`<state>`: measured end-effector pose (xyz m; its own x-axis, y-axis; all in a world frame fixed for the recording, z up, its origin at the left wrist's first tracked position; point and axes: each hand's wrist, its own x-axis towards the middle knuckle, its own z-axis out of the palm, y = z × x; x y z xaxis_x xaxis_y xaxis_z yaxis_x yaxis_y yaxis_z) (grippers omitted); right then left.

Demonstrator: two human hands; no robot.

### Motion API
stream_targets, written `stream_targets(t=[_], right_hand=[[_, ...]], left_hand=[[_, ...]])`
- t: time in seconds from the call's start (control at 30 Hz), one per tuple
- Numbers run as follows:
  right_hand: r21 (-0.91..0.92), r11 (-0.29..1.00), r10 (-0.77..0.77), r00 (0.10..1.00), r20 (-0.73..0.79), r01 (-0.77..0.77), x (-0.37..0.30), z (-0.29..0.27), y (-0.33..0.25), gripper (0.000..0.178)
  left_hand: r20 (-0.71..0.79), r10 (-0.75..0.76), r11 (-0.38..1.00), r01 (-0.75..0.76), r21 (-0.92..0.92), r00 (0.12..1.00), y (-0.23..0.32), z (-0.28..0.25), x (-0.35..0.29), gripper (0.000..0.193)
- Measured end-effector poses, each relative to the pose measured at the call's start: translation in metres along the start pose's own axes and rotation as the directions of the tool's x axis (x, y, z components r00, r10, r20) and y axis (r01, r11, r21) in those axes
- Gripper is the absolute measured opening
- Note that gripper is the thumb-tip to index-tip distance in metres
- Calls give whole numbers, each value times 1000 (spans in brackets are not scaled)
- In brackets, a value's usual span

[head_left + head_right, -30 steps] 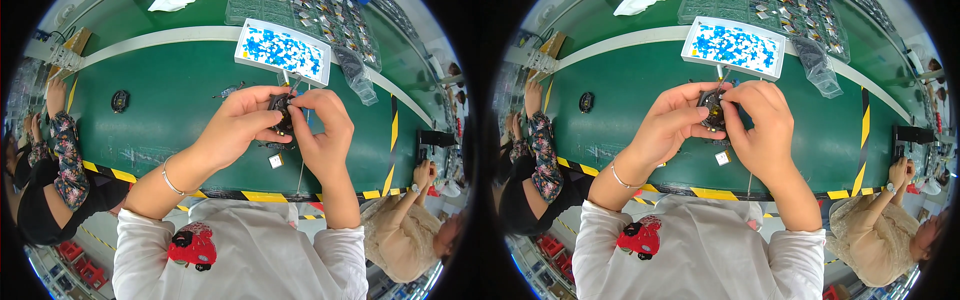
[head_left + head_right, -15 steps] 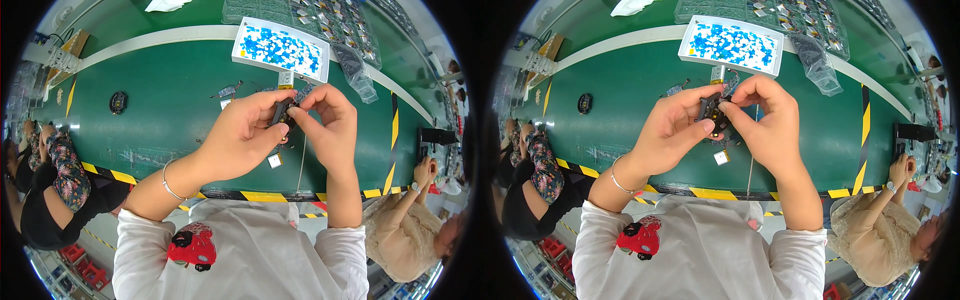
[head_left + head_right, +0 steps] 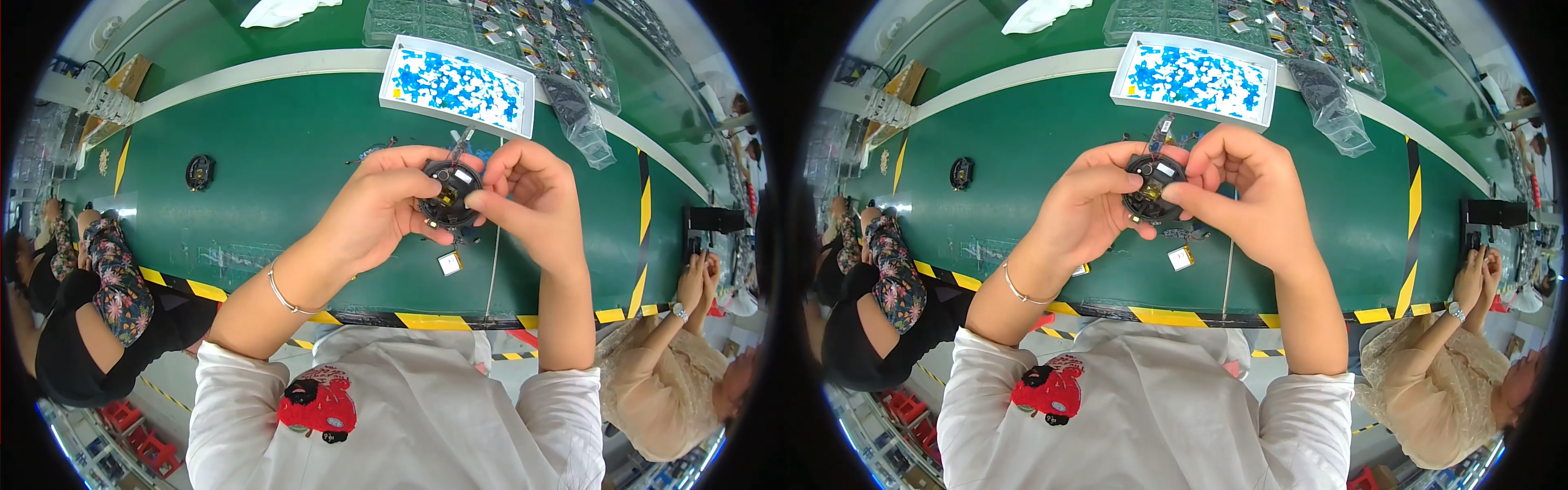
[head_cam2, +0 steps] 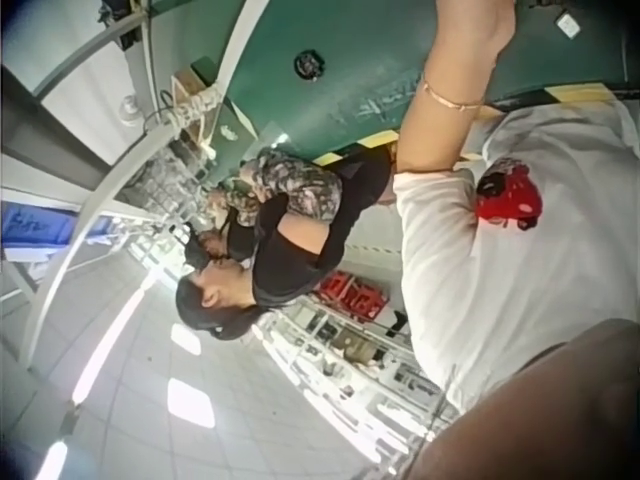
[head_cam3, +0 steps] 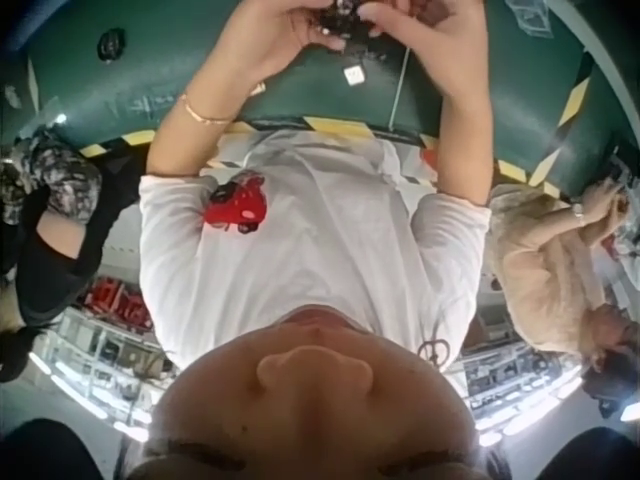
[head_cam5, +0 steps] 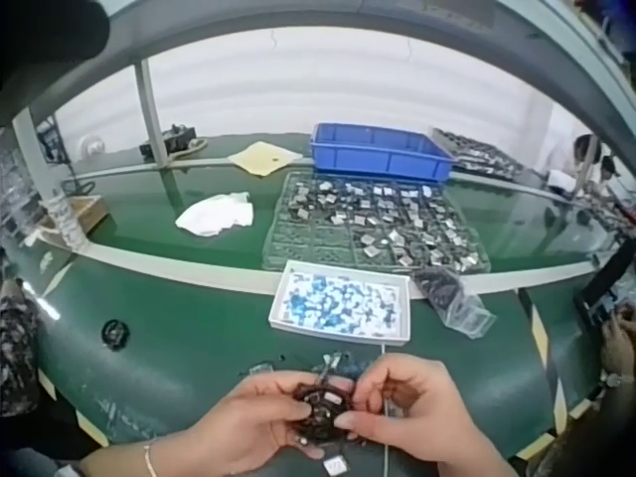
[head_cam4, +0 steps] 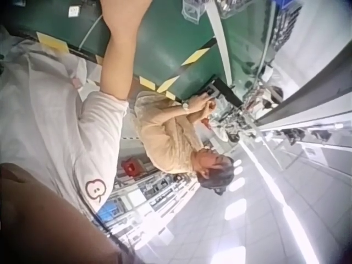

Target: The person assembles small electronic components by hand, connecting wires to circuit boards and plastic housings at a production workbench.

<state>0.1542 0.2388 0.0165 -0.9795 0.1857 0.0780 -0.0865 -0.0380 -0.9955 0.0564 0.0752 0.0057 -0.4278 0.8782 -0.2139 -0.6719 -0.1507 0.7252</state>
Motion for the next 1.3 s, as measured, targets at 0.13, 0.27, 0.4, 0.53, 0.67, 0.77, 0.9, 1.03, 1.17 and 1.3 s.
stream_targets(t=[0.13, 0.27, 0.4, 0.53, 0.67, 0.77, 0.9, 1.03, 1.17, 1.3], right_hand=[[110, 993, -36, 997, 65, 28, -3, -1, -4, 12], [102, 994, -50, 998, 44, 45, -4, 0, -3, 9], [101, 992, -80, 995, 51, 75, -4, 2, -3, 8], [68, 997, -46, 998, 37, 43, -6, 7, -2, 12], [-601, 735, -367, 930, 37, 314, -4, 19, 2, 35], [-793, 500, -479, 874, 81, 348, -3, 29, 11, 50], [-670, 654, -478, 878, -8, 350, 3, 4, 11, 29], [-441, 886, -321, 876, -361, 142, 2, -53, 2, 21], [-748, 560, -451, 627, -635, -356, -17, -140, -4, 23], [-593, 493, -405, 436, -804, -636, -60, -226, 11, 23]], left_hand=[[28, -17, 995, 20, -96, 999, 6, 2, 0, 32], [49, -38, 996, 42, -82, 998, 7, 2, 0, 30], [2, -42, 999, 42, -31, 999, 4, 2, 1, 26], [-49, -16, 991, 23, 132, 999, 1, 2, -1, 21], [-167, 36, 996, -23, 81, 985, -7, -6, 9, 22], [-203, 37, 996, -20, 83, 979, -4, 0, 10, 23], [-16, 66, 971, -61, 230, 998, 18, 5, 3, 39], [-124, 252, 751, -113, 650, 960, 42, -6, -5, 35], [-104, 435, 375, -75, 924, 894, 46, -35, -10, 24], [-51, 279, 51, 39, 998, 959, 42, -28, -5, 20]])
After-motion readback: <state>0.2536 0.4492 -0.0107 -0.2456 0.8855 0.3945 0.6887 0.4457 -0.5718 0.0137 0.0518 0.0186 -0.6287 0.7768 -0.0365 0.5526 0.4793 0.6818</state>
